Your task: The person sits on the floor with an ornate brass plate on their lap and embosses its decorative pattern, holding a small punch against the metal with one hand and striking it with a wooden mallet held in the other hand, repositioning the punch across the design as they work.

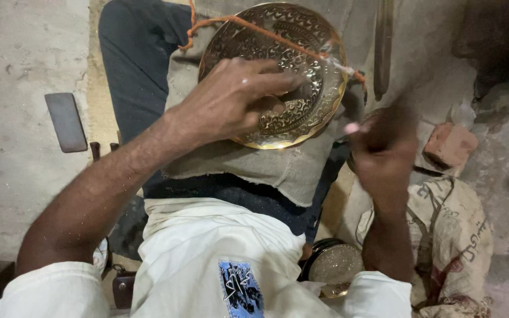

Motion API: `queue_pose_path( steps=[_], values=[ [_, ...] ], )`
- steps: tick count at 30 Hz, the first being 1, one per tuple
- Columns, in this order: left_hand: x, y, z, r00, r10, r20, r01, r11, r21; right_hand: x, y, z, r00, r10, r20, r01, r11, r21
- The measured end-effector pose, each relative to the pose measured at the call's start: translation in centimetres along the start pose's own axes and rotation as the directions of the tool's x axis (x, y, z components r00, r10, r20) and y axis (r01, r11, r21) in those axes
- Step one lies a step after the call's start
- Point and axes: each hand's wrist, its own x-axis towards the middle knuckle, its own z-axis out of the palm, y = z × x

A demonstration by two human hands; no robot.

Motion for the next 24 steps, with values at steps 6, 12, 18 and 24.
queue_pose_path(
  steps=[6, 12, 18, 24],
  values=[
    [0.2, 0.1, 0.0, 0.998, -0.045, 0.040, 0.046, 0.999, -0.013, -0.2, 0.9, 0.2, 0.983, -0.173, -0.070, 0.186, 0.913, 0.362],
    [0.2, 0.2, -0.3, 0.995, -0.063, 0.080, 0.068, 0.996, -0.057, -0.5, 0.0, -0.1, 0.996, -0.079, -0.048, 0.084, 0.990, 0.112],
    [0.4, 0.7, -0.8, 0.999, 0.010, 0.033, -0.010, 1.000, -0.016, -1.0, -0.2, 0.2, 0.996, -0.081, 0.025, 0.079, 0.995, 0.066],
    [0.4, 0.2, -0.4, 0.983, -0.111, 0.145, 0.115, 0.993, -0.022, -1.8, 1.7, 1.0, 0.966, -0.248, 0.068, 0.257, 0.922, -0.290]
  ],
)
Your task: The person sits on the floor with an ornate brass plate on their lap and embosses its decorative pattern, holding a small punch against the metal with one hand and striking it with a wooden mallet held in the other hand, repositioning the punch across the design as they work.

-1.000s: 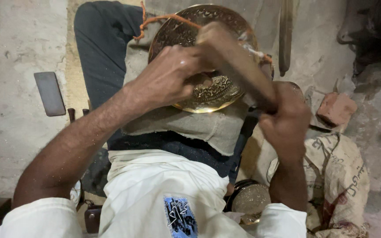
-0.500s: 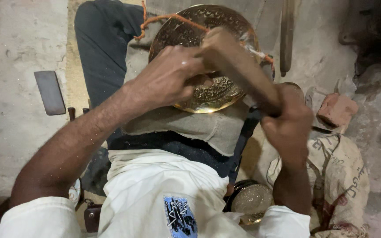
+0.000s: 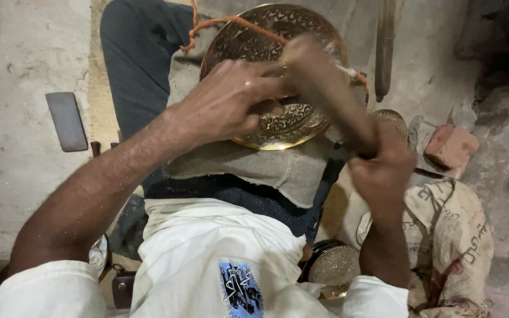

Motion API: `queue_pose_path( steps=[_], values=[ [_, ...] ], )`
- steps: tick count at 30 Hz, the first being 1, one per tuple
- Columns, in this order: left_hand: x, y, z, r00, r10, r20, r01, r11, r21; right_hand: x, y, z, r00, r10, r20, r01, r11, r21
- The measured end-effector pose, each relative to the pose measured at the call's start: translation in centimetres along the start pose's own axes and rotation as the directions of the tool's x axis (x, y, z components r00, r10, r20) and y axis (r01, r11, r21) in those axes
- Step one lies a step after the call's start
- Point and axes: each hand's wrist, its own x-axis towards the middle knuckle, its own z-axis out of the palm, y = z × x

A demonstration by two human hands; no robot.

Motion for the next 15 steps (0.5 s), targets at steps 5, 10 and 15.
queue_pose_path(
  steps=[5, 10, 15],
  values=[
    [-0.1, -0.3, 0.1, 0.999, 0.038, -0.019, -0.038, 0.999, 0.023, 0.1, -0.5, -0.1, 0.999, 0.052, -0.016, -0.046, 0.960, 0.276],
    [-0.1, -0.2, 0.1, 0.997, 0.065, -0.030, -0.064, 0.998, 0.025, 0.6, -1.3, -0.6, 0.965, 0.263, 0.001, -0.240, 0.876, 0.418],
    [-0.2, 0.0, -0.3, 0.995, 0.083, -0.046, -0.080, 0.994, 0.071, 0.7, -0.9, -0.3, 0.999, 0.041, -0.022, -0.038, 0.991, 0.127]
  ],
)
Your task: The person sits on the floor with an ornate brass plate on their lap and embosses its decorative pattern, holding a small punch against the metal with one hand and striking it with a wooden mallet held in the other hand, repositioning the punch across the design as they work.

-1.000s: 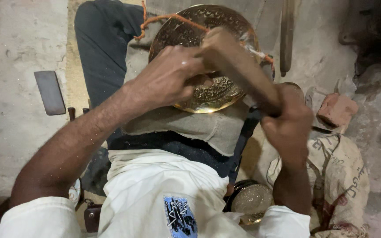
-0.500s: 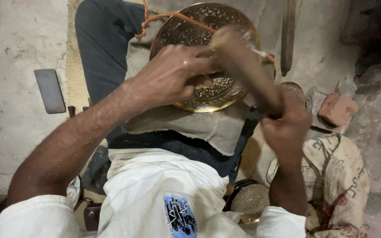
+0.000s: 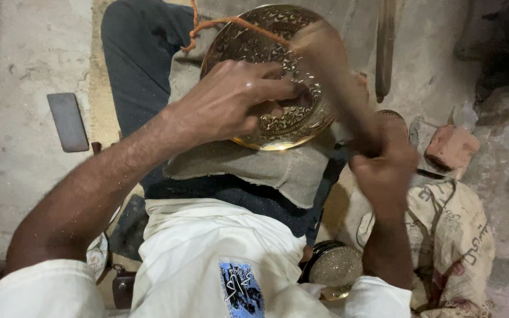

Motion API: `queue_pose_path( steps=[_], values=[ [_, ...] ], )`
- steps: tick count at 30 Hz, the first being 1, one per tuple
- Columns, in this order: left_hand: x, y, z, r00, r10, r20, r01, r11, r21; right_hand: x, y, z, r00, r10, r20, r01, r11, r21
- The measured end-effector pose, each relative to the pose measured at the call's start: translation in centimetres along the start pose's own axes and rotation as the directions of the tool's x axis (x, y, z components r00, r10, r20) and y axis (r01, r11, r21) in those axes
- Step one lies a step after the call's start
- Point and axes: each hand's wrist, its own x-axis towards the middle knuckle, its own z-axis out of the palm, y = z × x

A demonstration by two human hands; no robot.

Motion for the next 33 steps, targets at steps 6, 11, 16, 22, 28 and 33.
queue_pose_path(
  steps=[6, 11, 16, 22, 28, 33],
  values=[
    [0.4, 0.2, -0.5, 0.982, -0.118, 0.146, 0.121, 0.993, -0.011, 0.0, 0.1, 0.2, 0.998, -0.042, 0.053, 0.046, 0.996, -0.079],
    [0.4, 0.3, -0.5, 0.999, -0.030, 0.045, 0.031, 0.999, -0.013, -0.1, 0.3, 0.3, 0.980, 0.194, 0.051, -0.200, 0.923, 0.329],
    [0.2, 0.3, -0.3, 0.998, -0.032, 0.051, 0.033, 0.999, -0.031, -1.0, 1.6, 0.6, 0.997, 0.080, -0.017, -0.074, 0.972, 0.224],
    [0.3, -0.4, 0.0, 0.996, -0.027, 0.082, 0.029, 0.999, -0.022, -1.4, 2.1, 1.2, 0.998, 0.057, 0.024, -0.058, 0.996, 0.073],
    [-0.2, -0.3, -1.0, 0.996, 0.014, -0.091, -0.034, 0.975, -0.222, -1.0, -0.1, -0.1, 0.999, -0.031, 0.023, 0.031, 0.999, -0.036],
    [-1.2, 0.1, -2.6, 0.944, -0.175, -0.278, 0.046, 0.909, -0.415, -1.8, -0.8, -0.9, 0.901, 0.402, 0.161, -0.431, 0.802, 0.412]
  ],
)
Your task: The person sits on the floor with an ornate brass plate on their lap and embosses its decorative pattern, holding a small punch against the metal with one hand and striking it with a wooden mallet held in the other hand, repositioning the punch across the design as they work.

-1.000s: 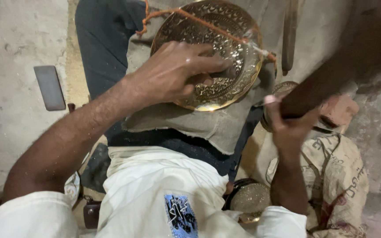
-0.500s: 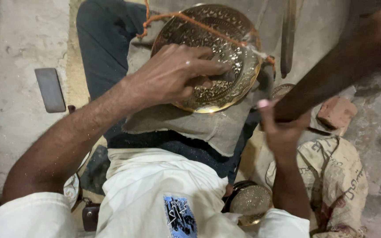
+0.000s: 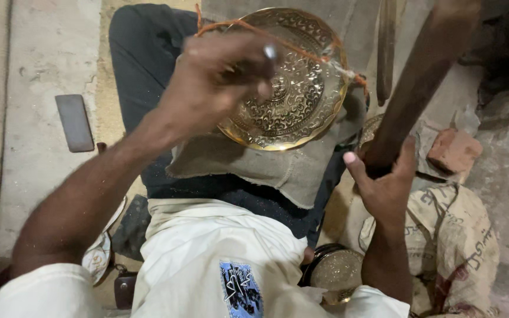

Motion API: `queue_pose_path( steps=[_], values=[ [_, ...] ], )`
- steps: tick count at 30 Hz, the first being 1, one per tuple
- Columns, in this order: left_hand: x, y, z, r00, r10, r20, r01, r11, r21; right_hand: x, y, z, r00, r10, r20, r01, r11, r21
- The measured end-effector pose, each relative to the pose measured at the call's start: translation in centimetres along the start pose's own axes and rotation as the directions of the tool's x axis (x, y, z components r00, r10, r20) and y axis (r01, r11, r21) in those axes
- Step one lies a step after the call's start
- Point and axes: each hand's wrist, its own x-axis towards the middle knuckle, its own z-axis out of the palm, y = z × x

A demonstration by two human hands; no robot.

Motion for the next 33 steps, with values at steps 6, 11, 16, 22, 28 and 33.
queue_pose_path(
  steps=[6, 11, 16, 22, 28, 33],
  values=[
    [0.3, -0.5, 1.4, 0.988, 0.122, 0.096, -0.139, 0.970, 0.197, -0.2, 0.8, 0.5, 0.959, -0.241, 0.149, 0.189, 0.935, 0.299],
    [-0.4, -1.2, 1.7, 0.980, 0.172, 0.097, -0.191, 0.947, 0.257, -0.2, -0.2, -0.8, 0.915, -0.300, 0.270, 0.282, 0.954, 0.105],
    [-0.9, -2.3, 2.6, 0.976, 0.205, 0.071, -0.217, 0.915, 0.341, 0.6, -2.8, -2.8, 0.895, -0.182, 0.408, 0.275, 0.944, -0.182],
    [-1.5, -3.4, 3.1, 0.977, 0.201, 0.068, -0.212, 0.895, 0.392, 1.8, -6.3, -2.5, 0.832, -0.312, 0.459, 0.448, 0.866, -0.224],
    [-1.5, -3.1, 3.0, 0.984, 0.161, 0.076, -0.178, 0.899, 0.399, 2.7, -8.3, -1.5, 0.858, -0.090, 0.505, 0.259, 0.925, -0.276],
    [-1.3, -2.6, 2.7, 0.977, 0.197, 0.076, -0.211, 0.887, 0.411, 2.4, -7.6, -1.6, 0.843, -0.098, 0.529, 0.209, 0.966, -0.153]
  ],
)
